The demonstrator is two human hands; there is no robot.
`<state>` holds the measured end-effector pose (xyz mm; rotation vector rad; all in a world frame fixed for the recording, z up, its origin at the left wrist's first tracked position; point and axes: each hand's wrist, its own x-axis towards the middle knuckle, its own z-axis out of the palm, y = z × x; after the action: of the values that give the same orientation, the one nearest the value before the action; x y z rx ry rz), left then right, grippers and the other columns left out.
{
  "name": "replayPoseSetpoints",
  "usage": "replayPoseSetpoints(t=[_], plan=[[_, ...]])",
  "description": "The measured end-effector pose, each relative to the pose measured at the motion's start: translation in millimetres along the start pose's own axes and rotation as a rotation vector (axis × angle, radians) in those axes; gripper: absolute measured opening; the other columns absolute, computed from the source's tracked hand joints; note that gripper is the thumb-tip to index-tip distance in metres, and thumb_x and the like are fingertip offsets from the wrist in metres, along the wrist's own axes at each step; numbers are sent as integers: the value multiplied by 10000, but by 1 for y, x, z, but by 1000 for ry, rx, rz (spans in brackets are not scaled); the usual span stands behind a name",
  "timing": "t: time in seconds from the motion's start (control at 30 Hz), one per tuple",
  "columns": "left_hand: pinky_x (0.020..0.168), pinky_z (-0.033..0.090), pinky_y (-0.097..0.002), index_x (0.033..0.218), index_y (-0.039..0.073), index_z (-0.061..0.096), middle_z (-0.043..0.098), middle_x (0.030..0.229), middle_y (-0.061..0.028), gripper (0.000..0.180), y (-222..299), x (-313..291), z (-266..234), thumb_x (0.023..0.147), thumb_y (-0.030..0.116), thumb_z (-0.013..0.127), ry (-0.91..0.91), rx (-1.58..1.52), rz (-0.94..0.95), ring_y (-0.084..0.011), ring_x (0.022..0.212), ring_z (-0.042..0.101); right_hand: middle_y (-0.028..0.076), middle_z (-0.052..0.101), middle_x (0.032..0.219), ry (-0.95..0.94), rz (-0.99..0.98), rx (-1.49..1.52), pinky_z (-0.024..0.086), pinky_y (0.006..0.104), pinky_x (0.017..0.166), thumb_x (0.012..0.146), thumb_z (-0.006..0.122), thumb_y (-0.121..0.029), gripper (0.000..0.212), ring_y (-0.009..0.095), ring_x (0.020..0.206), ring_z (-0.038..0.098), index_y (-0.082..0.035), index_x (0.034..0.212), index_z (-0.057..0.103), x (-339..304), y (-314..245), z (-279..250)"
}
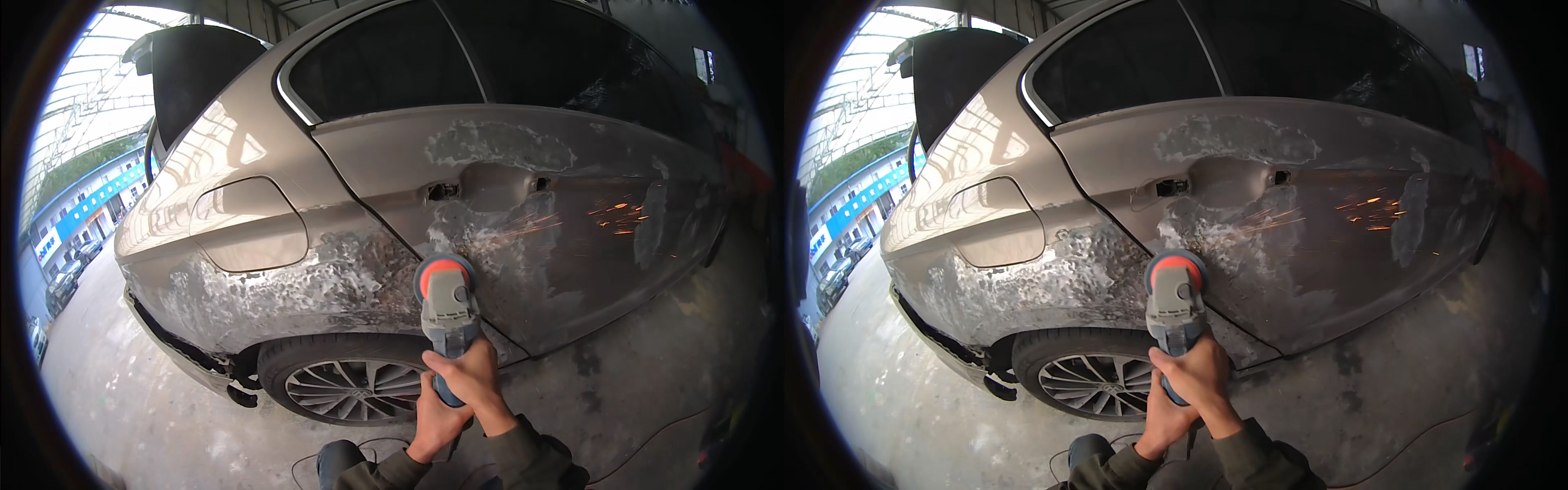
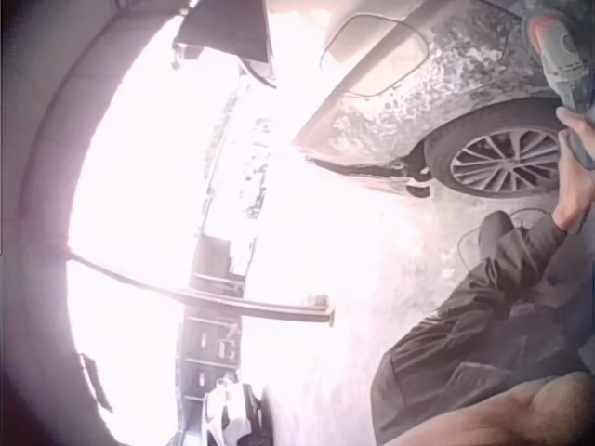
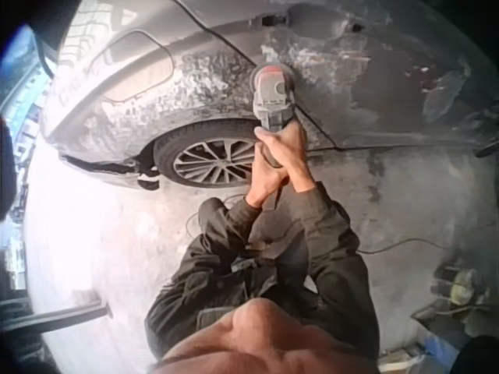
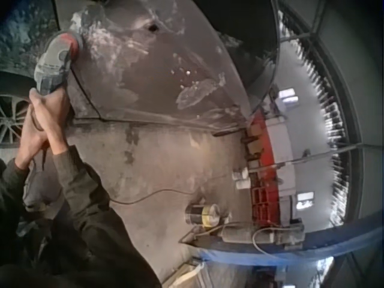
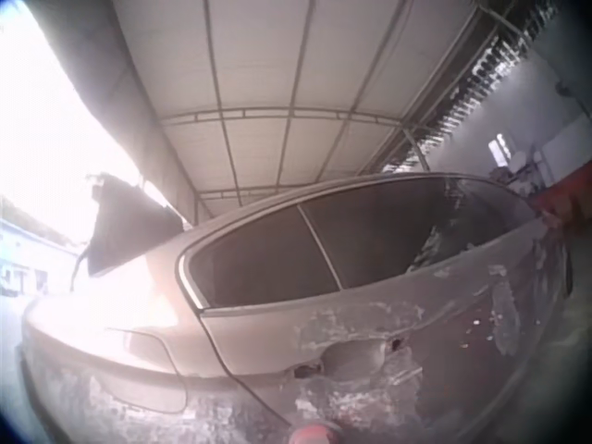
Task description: The person uses an angle grinder to remove paint and smooth the rear quarter panel of a silver car. The operator moves the tool across the damaged area, generating sparks as the surface is stripped down to bare metal.
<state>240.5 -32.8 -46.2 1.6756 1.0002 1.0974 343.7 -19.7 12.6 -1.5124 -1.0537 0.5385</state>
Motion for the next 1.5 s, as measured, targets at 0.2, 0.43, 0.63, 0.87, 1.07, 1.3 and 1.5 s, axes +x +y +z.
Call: replayPoseSetpoints(t=[0.2, 0.43, 0.63, 0.87, 1.07, 1.3, 1.5], plan=[[832, 529, -432, 1252, -10, 399, 675, 1021, -268, 834, 6, -2, -1, 667, 335, 882, -10, 30, -53, -380, 977, 692, 197, 724, 1005, 5, -11, 43, 546, 438, 838, 663, 829, -294, 614, 371, 945, 708, -5, 1164, 620, -1, 2, 0], [794, 531, -421, 1216, -6, 416, 679, 979, -252, 781, 27, 12, -5, 679, 323, 877, 16, -18, -21, -369, 916, 696, 192, 718, 1027, -55, 82, 2, 544, 419, 829, 664, 842, -274, 571, 343, 957, 709, 1, 1122, 638, 14, -24, -5], [825, 532, -410, 1232, -19, 407, 675, 1018, -258, 802, 7, -3, 8, 679, 323, 876, -32, -4, -64, -349, 967, 696, 202, 722, 1012, -13, -10, 105, 544, 416, 830, 662, 837, -274, 543, 339, 952, 712, 1, 1096, 660, 0, -3, -10], [819, 526, -413, 1230, -5, 401, 668, 1006, -251, 793, 19, 26, -16, 684, 311, 881, 67, 12, 79, -342, 957, 690, 205, 719, 994, -70, 16, 34, 545, 423, 818, 666, 828, -311, 547, 351, 935, 710, -20, 1099, 663, 21, -36, 6], [845, 527, -403, 1256, -19, 397, 673, 1028, -258, 806, 3, -3, 5, 691, 312, 867, -39, 31, -67, -349, 980, 693, 193, 729, 993, 13, -46, 115, 552, 402, 806, 665, 825, -278, 567, 330, 921, 720, -2, 1129, 655, 0, 1, -7], [828, 529, -410, 1199, -10, 416, 674, 1018, -242, 791, -1, 16, -13, 657, 308, 896, 77, 23, 44, -332, 969, 690, 230, 712, 981, -21, -59, 97, 544, 417, 824, 683, 803, -328, 544, 362, 944, 705, 7, 1087, 656, 12, -11, 15], [804, 540, -422, 1203, -28, 402, 677, 975, -269, 797, -8, -5, 10, 661, 306, 882, -51, 170, -67, -372, 918, 705, 171, 733, 962, 18, 9, 270, 552, 376, 776, 696, 831, -222, 459, 257, 875, 728, 15, 1056, 674, -9, 35, -9]])
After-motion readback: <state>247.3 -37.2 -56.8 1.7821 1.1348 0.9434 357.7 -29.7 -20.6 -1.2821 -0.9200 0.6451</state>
